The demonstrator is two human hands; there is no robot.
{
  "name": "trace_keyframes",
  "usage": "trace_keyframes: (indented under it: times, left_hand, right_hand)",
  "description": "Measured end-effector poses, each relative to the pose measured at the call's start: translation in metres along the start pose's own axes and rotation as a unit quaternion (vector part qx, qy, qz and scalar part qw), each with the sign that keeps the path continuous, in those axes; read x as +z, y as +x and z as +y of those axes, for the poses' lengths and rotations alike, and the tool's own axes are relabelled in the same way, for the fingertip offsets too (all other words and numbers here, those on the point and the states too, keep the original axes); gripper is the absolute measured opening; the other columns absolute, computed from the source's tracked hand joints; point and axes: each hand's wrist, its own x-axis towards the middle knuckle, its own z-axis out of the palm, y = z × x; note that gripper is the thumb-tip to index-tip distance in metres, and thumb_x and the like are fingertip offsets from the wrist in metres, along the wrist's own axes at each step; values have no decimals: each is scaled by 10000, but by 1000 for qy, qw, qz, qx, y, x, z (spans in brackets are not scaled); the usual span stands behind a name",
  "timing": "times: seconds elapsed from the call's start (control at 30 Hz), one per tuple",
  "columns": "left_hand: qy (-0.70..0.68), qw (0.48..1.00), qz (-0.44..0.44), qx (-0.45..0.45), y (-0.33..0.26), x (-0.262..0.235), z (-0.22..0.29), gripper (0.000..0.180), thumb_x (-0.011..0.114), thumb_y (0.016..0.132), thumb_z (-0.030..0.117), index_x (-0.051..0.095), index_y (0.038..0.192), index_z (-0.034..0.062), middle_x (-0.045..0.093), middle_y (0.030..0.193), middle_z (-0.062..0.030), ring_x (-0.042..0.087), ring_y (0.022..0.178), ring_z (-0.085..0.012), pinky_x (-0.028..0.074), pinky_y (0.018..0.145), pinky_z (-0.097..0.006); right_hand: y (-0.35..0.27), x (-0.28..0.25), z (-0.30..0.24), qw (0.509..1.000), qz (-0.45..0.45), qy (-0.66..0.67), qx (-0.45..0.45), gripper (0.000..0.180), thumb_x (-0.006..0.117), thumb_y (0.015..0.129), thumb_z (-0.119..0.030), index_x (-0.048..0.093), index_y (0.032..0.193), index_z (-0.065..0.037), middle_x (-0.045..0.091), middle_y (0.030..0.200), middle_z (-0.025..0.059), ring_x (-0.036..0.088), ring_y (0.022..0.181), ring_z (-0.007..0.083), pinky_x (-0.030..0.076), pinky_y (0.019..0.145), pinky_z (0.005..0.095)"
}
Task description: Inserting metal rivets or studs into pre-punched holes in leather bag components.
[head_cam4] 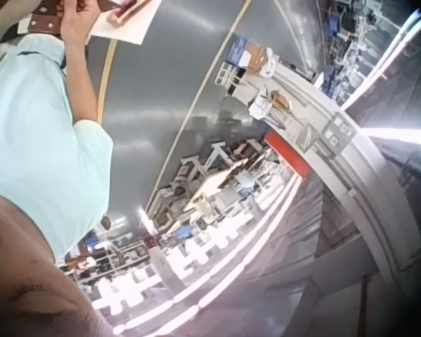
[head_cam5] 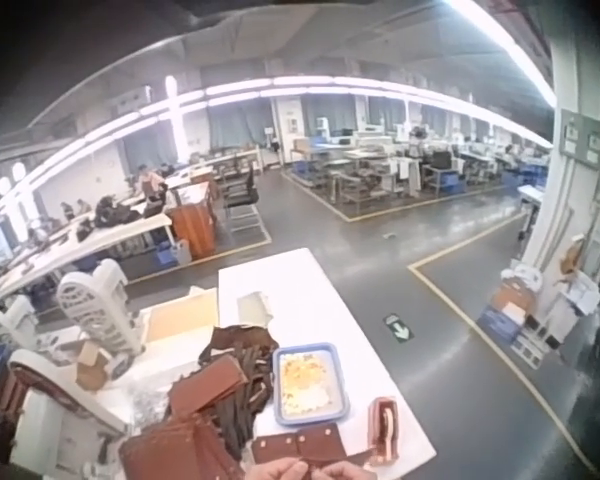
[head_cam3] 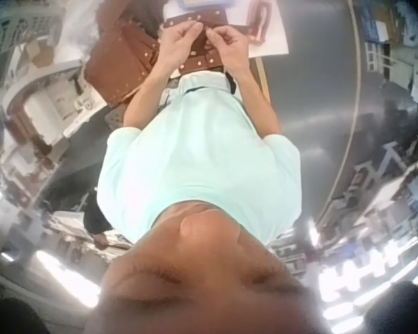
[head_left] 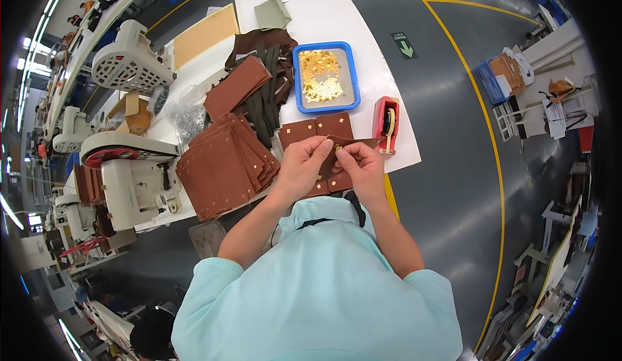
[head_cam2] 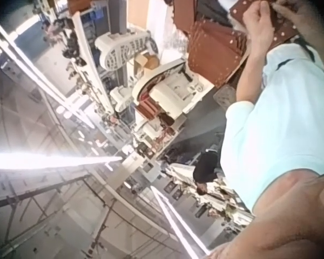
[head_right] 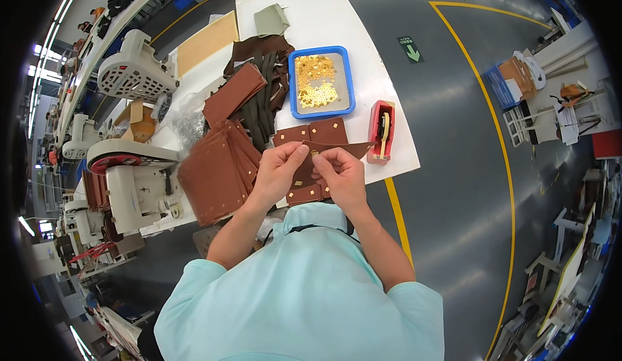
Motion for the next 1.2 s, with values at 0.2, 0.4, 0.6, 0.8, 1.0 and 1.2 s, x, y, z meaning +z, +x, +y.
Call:
trace_keyframes:
  times: [0.2, 0.4, 0.6, 0.8, 1.0, 1.2]
  left_hand:
    - [23, 1000, 12, -8, -5, 3, 5, 244, 574, 999, 197, 681, 981, -21, 575, 745, 70, 436, 681, -14, 375, 563, -208]
    - [41, 999, 12, -6, -6, 3, 9, 247, 578, 993, 192, 679, 993, -33, 624, 759, 32, 487, 701, -38, 426, 605, -219]
    - [86, 995, 37, 28, -9, 0, 6, 247, 571, 993, 183, 685, 956, -34, 632, 750, 31, 501, 701, -42, 435, 618, -221]
    - [-92, 996, -8, -6, 5, -23, -25, 249, 565, 994, 182, 678, 951, -36, 645, 772, 27, 534, 707, -34, 441, 606, -244]
    - [-179, 978, -25, -100, 5, -40, -19, 204, 641, 954, 152, 687, 962, -46, 688, 856, -34, 620, 719, -69, 510, 620, -226]
    - [71, 996, 20, -40, -5, -52, -60, 185, 727, 863, 157, 737, 946, -8, 728, 806, -58, 666, 743, -125, 540, 688, -260]
  right_hand:
    - [4, 3, 1, 1000, 1, -9, -13, 158, 670, 940, -153, 633, 920, -1, 670, 780, 35, 654, 714, 90, 546, 644, 226]
    - [6, 3, 0, 1000, -8, 6, -18, 159, 662, 943, -134, 629, 921, 21, 679, 798, 59, 665, 726, 110, 559, 673, 241]
    - [7, 2, -10, 998, 28, -54, 24, 195, 735, 886, -149, 646, 834, 16, 671, 729, 47, 653, 683, 98, 556, 652, 241]
    - [13, -21, -9, 957, 136, -241, -88, 196, 761, 859, -167, 667, 859, 5, 696, 799, 61, 655, 708, 110, 526, 664, 232]
    - [28, -47, -2, 948, -85, -302, -60, 204, 709, 862, -84, 695, 1047, 1, 708, 957, 85, 652, 831, 138, 524, 766, 269]
    - [31, -46, 39, 937, -195, -291, -13, 179, 649, 881, -23, 686, 1054, 1, 708, 916, 74, 651, 812, 139, 521, 749, 271]
